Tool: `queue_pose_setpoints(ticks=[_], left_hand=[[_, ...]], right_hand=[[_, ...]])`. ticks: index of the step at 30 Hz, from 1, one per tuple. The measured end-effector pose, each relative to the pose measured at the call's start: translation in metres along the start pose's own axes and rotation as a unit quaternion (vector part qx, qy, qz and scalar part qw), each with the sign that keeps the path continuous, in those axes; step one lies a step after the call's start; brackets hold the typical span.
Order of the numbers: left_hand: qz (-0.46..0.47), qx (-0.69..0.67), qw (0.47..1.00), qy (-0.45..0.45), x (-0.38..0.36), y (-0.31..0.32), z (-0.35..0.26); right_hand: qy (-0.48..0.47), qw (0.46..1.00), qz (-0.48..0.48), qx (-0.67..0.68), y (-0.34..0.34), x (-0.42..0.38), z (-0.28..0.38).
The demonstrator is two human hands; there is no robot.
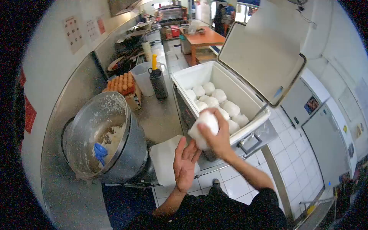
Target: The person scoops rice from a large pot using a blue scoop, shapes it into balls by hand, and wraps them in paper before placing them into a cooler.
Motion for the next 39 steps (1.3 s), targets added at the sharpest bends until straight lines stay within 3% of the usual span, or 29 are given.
queue_pose_setpoints(ticks=[3, 4, 6, 9, 11, 13, 14, 16, 17, 18, 19, 20, 21, 22, 23, 24, 25, 26, 27, 28, 30, 31, 32, 34, 35, 37, 38, 39], left_hand=[[-0.114, 0.126, 0.982, -0.077, -0.020, -0.063, 0.084], [-0.148, 0.181, 0.963, -0.131, -0.038, -0.091, 0.109], [-0.227, 0.296, 0.915, -0.152, -0.091, -0.139, 0.141], [-0.255, 0.386, 0.866, -0.191, -0.165, -0.154, 0.137], [-0.264, 0.492, 0.788, -0.258, -0.200, -0.143, 0.119], [-0.344, 0.481, 0.763, -0.259, -0.226, -0.132, 0.109], [-0.395, 0.464, 0.749, -0.261, -0.242, -0.126, 0.106], [-0.435, 0.473, 0.744, -0.185, -0.261, -0.123, 0.114], [-0.473, 0.410, 0.754, -0.200, -0.263, -0.126, 0.122], [-0.454, 0.408, 0.775, -0.165, -0.236, -0.114, 0.106], [-0.399, 0.436, 0.795, -0.136, -0.206, -0.098, 0.083], [-0.346, 0.423, 0.823, -0.154, -0.172, -0.078, 0.044], [-0.258, 0.514, 0.810, -0.115, -0.143, -0.055, -0.007], [-0.194, 0.567, 0.801, 0.006, -0.119, -0.022, -0.074], [-0.213, 0.566, 0.790, 0.095, -0.119, -0.025, -0.123], [-0.226, 0.579, 0.755, 0.211, -0.109, -0.006, -0.179], [-0.315, 0.477, 0.769, 0.287, -0.112, -0.031, -0.217], [-0.362, 0.532, 0.724, 0.250, -0.097, -0.052, -0.259], [-0.392, 0.655, 0.619, 0.184, -0.080, -0.087, -0.291], [-0.384, 0.652, 0.630, 0.177, -0.074, -0.116, -0.297], [-0.279, 0.792, 0.537, -0.080, -0.038, -0.172, -0.274], [-0.198, 0.790, 0.562, -0.144, -0.031, -0.153, -0.241], [-0.101, 0.777, 0.579, -0.226, -0.028, -0.120, -0.209], [0.164, 0.743, 0.623, -0.180, -0.038, -0.063, -0.163], [0.225, 0.705, 0.628, -0.240, -0.038, -0.040, -0.163], [0.260, 0.709, 0.622, -0.208, -0.025, -0.063, -0.189], [0.215, 0.727, 0.645, -0.097, -0.003, -0.089, -0.218], [0.109, 0.749, 0.640, -0.133, 0.022, -0.140, -0.247]], right_hand=[[0.000, 0.995, 0.014, -0.096, -0.025, 0.103, -0.049], [0.025, 0.992, 0.035, -0.121, -0.024, 0.138, -0.078], [0.081, 0.976, 0.068, -0.189, -0.014, 0.197, -0.138], [0.112, 0.943, 0.066, -0.305, 0.009, 0.257, -0.265], [0.187, 0.877, 0.206, -0.393, 0.037, 0.248, -0.316], [0.107, 0.886, 0.179, -0.413, 0.045, 0.212, -0.320], [0.016, 0.833, 0.275, -0.480, 0.053, 0.217, -0.338], [-0.203, 0.675, 0.423, -0.569, 0.060, 0.200, -0.346], [-0.262, 0.681, 0.448, -0.517, 0.053, 0.202, -0.360], [-0.242, 0.673, 0.445, -0.539, 0.050, 0.187, -0.305], [-0.314, 0.600, 0.482, -0.556, 0.053, 0.186, -0.326], [-0.419, 0.543, 0.540, -0.489, 0.049, 0.179, -0.335], [-0.236, 0.667, 0.522, -0.477, 0.041, 0.178, -0.285], [-0.150, 0.696, 0.539, -0.451, 0.028, 0.167, -0.239], [-0.169, 0.678, 0.599, -0.391, 0.017, 0.158, -0.206], [-0.193, 0.736, 0.550, -0.346, 0.006, 0.137, -0.136], [-0.127, 0.726, 0.549, -0.395, 0.001, 0.109, -0.050], [-0.182, 0.761, 0.535, -0.317, -0.010, 0.091, -0.010], [-0.229, 0.770, 0.515, -0.299, -0.023, 0.069, 0.044], [-0.214, 0.747, 0.551, -0.305, -0.042, 0.048, 0.069], [-0.215, 0.633, 0.699, -0.253, -0.075, 0.003, 0.132], [-0.232, 0.638, 0.697, -0.230, -0.084, 0.002, 0.156], [-0.254, 0.676, 0.652, -0.232, -0.092, 0.008, 0.177], [-0.289, 0.791, 0.438, -0.316, -0.093, 0.047, 0.206], [-0.281, 0.829, 0.315, -0.367, -0.097, 0.067, 0.210], [-0.253, 0.855, 0.139, -0.430, -0.090, 0.110, 0.195], [-0.222, 0.856, 0.105, -0.456, -0.080, 0.127, 0.172], [-0.183, 0.854, 0.097, -0.478, -0.071, 0.132, 0.145]])
Point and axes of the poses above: each hand's wrist, its own x-axis towards the middle knuckle, its own y-axis out of the palm, z = x × y, the point moved 7 cm from there along x, towards the middle knuckle, and after that the axes turned 1 degree about -y, right-handed, at the moved point
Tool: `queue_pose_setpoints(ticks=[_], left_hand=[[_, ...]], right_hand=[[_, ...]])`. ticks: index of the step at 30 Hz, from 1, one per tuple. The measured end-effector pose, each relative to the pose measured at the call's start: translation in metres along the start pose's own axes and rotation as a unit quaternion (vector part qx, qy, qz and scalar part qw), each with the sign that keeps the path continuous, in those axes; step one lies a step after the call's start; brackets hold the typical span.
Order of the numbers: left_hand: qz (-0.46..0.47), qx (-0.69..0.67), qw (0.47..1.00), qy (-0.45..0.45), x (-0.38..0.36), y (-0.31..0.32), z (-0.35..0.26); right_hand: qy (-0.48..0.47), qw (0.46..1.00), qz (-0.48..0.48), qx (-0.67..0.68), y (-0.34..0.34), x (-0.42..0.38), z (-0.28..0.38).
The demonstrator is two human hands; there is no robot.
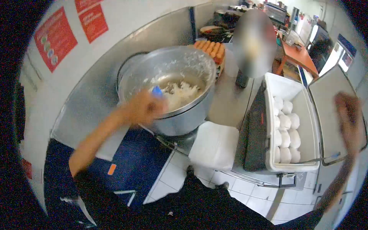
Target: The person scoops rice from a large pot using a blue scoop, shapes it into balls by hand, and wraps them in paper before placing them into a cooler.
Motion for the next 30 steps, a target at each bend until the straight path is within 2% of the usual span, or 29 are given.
queue_pose_setpoints(ticks=[2, 4, 5, 6, 7, 9, 10, 12, 13, 15, 16, 18, 19, 21, 22, 24, 25, 27, 30], left_hand=[[-0.098, 0.149, 0.979, -0.099, 0.031, -0.045, 0.124], [0.012, 0.379, 0.915, -0.137, 0.049, -0.035, 0.247], [0.082, 0.324, 0.923, -0.191, 0.055, -0.003, 0.326], [0.162, 0.271, 0.920, -0.231, 0.063, 0.021, 0.378], [0.177, 0.277, 0.919, -0.216, 0.073, 0.023, 0.382], [0.382, 0.143, 0.892, -0.193, 0.073, 0.079, 0.385], [0.410, 0.145, 0.884, -0.174, 0.081, 0.089, 0.387], [0.466, 0.038, 0.852, -0.237, 0.091, 0.095, 0.396], [0.477, 0.026, 0.848, -0.229, 0.090, 0.102, 0.391], [0.390, 0.048, 0.904, -0.168, 0.109, 0.099, 0.371], [0.389, 0.030, 0.905, -0.167, 0.118, 0.118, 0.368], [0.437, 0.165, 0.882, -0.058, 0.135, 0.132, 0.352], [0.444, 0.188, 0.875, -0.046, 0.138, 0.129, 0.347], [0.319, 0.248, 0.908, 0.112, 0.153, 0.099, 0.312], [0.313, 0.263, 0.905, 0.121, 0.163, 0.085, 0.312], [0.261, 0.158, 0.944, 0.124, 0.157, 0.062, 0.298], [0.281, 0.142, 0.941, 0.122, 0.152, 0.070, 0.302], [0.216, 0.131, 0.960, 0.123, 0.166, 0.076, 0.317], [0.202, 0.074, 0.971, 0.103, 0.162, 0.109, 0.326]], right_hand=[[0.011, 0.997, 0.069, -0.016, 0.059, -0.039, -0.019], [0.039, 0.994, 0.092, -0.033, 0.066, -0.094, -0.023], [0.056, 0.994, 0.088, -0.040, 0.055, -0.107, -0.014], [0.077, 0.992, 0.085, -0.048, 0.045, -0.122, -0.005], [0.091, 0.991, 0.077, -0.057, 0.032, -0.122, 0.005], [0.116, 0.988, 0.072, -0.077, 0.015, -0.120, 0.019], [0.131, 0.985, 0.073, -0.086, 0.012, -0.120, 0.024], [0.150, 0.980, 0.079, -0.108, 0.012, -0.125, 0.032], [0.156, 0.977, 0.079, -0.118, 0.016, -0.124, 0.036], [0.159, 0.975, 0.077, -0.134, 0.022, -0.131, 0.042], [0.158, 0.974, 0.079, -0.139, 0.022, -0.131, 0.047], [0.161, 0.973, 0.077, -0.149, 0.014, -0.132, 0.057], [0.174, 0.970, 0.073, -0.154, 0.009, -0.137, 0.059], [0.202, 0.965, 0.062, -0.156, 0.005, -0.147, 0.069], [0.207, 0.963, 0.057, -0.160, 0.003, -0.152, 0.074], [0.210, 0.960, 0.067, -0.174, 0.010, -0.148, 0.079], [0.216, 0.957, 0.075, -0.177, 0.010, -0.148, 0.080], [0.225, 0.952, 0.093, -0.185, 0.011, -0.144, 0.078], [0.230, 0.948, 0.103, -0.193, 0.014, -0.140, 0.069]])
Point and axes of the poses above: each hand's wrist, its own x-axis towards the middle knuckle, its own y-axis out of the palm, z = x × y, the point moved 7 cm from there along x, towards the middle knuckle, and after that the axes turned 1 degree about -y, right-handed, at the moved point
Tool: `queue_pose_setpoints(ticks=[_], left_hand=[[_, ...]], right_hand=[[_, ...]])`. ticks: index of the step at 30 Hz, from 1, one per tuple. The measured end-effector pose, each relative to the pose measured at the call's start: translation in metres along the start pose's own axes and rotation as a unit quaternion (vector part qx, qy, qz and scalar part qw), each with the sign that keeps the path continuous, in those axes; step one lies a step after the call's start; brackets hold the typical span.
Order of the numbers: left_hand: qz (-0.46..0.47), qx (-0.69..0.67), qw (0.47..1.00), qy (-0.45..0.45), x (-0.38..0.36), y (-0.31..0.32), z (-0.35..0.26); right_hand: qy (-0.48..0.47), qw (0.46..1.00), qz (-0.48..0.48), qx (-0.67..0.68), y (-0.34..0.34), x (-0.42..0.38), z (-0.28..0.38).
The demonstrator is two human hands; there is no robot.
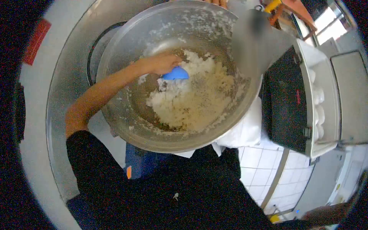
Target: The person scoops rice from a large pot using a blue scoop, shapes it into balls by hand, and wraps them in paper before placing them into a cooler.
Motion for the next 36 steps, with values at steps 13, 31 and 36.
queue_pose_setpoints(ticks=[13, 31, 36], left_hand=[[0.112, -0.232, 0.966, 0.033, -0.044, 0.096, -0.097], [0.242, -0.360, 0.862, -0.261, -0.099, 0.027, -0.116], [0.060, -0.465, 0.840, -0.274, -0.138, -0.031, -0.137]], right_hand=[[0.008, 1.000, 0.011, -0.009, -0.002, -0.009, -0.013], [-0.051, 0.987, 0.094, 0.124, 0.036, 0.018, 0.035], [-0.195, 0.741, 0.486, 0.420, 0.253, -0.035, 0.177]])
Point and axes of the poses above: each hand's wrist, its own x-axis towards the middle knuckle, its own y-axis out of the palm, z = x × y, the point moved 7 cm from there along x, towards the middle knuckle, and after that the axes turned 1 degree about -y, right-handed, at the moved point
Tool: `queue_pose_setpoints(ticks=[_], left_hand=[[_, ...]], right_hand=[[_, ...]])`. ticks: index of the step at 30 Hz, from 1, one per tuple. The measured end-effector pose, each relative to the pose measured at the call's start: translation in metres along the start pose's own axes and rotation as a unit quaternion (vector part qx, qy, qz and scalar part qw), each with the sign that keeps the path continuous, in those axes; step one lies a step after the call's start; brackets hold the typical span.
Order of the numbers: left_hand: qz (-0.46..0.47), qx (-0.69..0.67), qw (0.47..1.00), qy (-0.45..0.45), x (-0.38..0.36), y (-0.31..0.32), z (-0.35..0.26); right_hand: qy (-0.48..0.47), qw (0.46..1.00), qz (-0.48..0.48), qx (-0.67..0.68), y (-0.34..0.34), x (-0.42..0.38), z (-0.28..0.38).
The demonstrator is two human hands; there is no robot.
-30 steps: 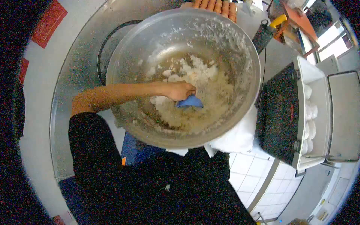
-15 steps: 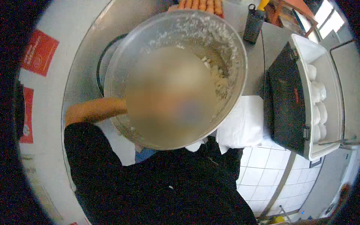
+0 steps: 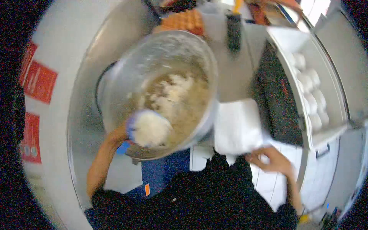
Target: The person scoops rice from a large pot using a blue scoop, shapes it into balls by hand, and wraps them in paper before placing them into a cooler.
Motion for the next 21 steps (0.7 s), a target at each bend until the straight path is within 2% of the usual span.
queue_pose_setpoints(ticks=[1, 2, 3, 4, 6, 7, 9, 12, 13, 14, 15, 16, 17, 18, 19, 20, 21], left_hand=[[-0.037, -0.065, 0.996, 0.053, -0.009, 0.004, -0.007], [-0.069, -0.143, 0.980, 0.122, -0.016, 0.009, -0.017], [-0.093, -0.224, 0.949, 0.200, -0.024, 0.019, -0.028], [-0.100, -0.302, 0.906, 0.279, -0.028, 0.035, -0.041], [-0.054, -0.447, 0.794, 0.408, -0.033, 0.081, -0.072], [-0.012, -0.510, 0.733, 0.449, -0.032, 0.111, -0.088], [0.083, -0.611, 0.621, 0.484, -0.023, 0.170, -0.112], [0.183, -0.721, 0.529, 0.408, 0.034, 0.274, -0.092], [0.196, -0.751, 0.517, 0.360, 0.063, 0.312, -0.066], [0.198, -0.785, 0.529, 0.255, 0.101, 0.349, -0.015], [0.245, -0.787, 0.507, 0.253, 0.135, 0.381, 0.006], [0.248, -0.833, 0.470, 0.157, 0.165, 0.415, 0.040], [0.221, -0.845, 0.479, 0.081, 0.197, 0.439, 0.084], [0.107, -0.850, 0.515, 0.014, 0.209, 0.450, 0.108], [-0.021, -0.806, 0.592, 0.015, 0.212, 0.444, 0.124], [-0.144, -0.742, 0.654, 0.021, 0.210, 0.434, 0.136], [-0.135, -0.740, 0.658, 0.024, 0.210, 0.431, 0.121]], right_hand=[[0.038, 0.998, -0.036, 0.039, 0.028, 0.025, -0.055], [0.112, 0.986, -0.120, -0.040, 0.051, 0.039, -0.113], [0.023, 0.930, -0.163, -0.328, 0.076, 0.044, -0.160], [0.074, 0.953, -0.118, -0.269, 0.090, 0.049, -0.196], [0.035, 0.949, -0.194, -0.246, 0.102, 0.046, -0.227], [0.036, 0.947, -0.198, -0.248, 0.099, 0.038, -0.231], [0.028, 0.928, -0.124, -0.349, 0.104, 0.031, -0.238], [-0.012, 0.912, -0.121, -0.392, 0.123, 0.018, -0.265], [-0.020, 0.902, -0.141, -0.407, 0.130, 0.019, -0.278], [-0.039, 0.892, -0.164, -0.419, 0.128, 0.012, -0.273], [-0.055, 0.905, -0.209, -0.367, 0.131, 0.012, -0.278], [-0.069, 0.912, -0.250, -0.319, 0.132, 0.007, -0.284], [-0.067, 0.916, -0.253, -0.306, 0.135, 0.001, -0.288], [-0.070, 0.928, -0.219, -0.292, 0.139, -0.003, -0.290], [-0.073, 0.937, -0.190, -0.285, 0.135, -0.004, -0.293], [-0.070, 0.934, -0.200, -0.288, 0.128, -0.011, -0.293], [-0.084, 0.931, -0.198, -0.295, 0.129, -0.012, -0.293]])
Point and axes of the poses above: each hand's wrist, its own x-axis towards the middle knuckle, its own y-axis out of the palm, z = x × y, the point moved 7 cm from there along x, towards the middle knuckle, and after that the axes turned 1 degree about -y, right-handed, at the moved point
